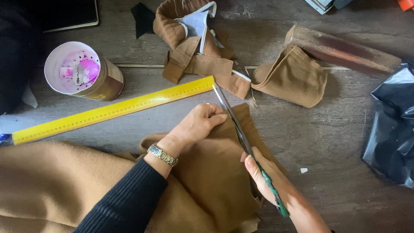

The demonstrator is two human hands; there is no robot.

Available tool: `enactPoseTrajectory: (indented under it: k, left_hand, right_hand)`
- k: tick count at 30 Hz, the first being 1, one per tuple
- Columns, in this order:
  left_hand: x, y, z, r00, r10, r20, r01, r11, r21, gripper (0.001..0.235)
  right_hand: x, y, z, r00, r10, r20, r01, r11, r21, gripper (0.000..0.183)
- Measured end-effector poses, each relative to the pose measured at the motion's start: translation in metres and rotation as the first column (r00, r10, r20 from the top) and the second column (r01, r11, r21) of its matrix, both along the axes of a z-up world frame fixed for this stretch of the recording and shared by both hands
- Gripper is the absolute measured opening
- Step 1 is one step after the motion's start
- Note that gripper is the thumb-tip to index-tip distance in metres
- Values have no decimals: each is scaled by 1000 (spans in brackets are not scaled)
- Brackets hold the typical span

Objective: Measuring a piece of brown fabric with a yellow ruler, marking it with white chalk, and then cutting it with large tailor scissors.

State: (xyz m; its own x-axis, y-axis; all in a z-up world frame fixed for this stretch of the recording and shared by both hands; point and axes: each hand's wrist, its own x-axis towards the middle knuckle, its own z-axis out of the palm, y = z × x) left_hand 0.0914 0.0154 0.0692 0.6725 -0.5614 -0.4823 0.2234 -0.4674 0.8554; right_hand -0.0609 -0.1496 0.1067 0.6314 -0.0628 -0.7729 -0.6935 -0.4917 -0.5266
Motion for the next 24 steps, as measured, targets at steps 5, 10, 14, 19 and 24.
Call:
enactPoseTrajectory:
  k: [5,10,14,19,24]
  left_hand:
    - [-5,-1,-2,1000,-14,20,14,1000,0,29]
    - [-8,-2,6,1000,0,0,0,999,44,25]
    - [-8,-3,6,1000,-7,15,6,998,58,26]
    - [-8,-4,6,1000,-3,-6,4,999,54,24]
    - [-8,-1,2,1000,12,-22,-12,1000,17,25]
  right_hand:
    - [0,2,-5,1000,5,3,-5,1000,-8,58]
    - [4,6,-5,1000,7,-23,-7,1000,-9,59]
    - [3,5,-11,1000,12,-3,-12,1000,-6,58]
    - [-3,4,-22,986,-9,169,5,1000,21,53]
    - [-5,5,-24,982,-8,188,5,1000,15,54]
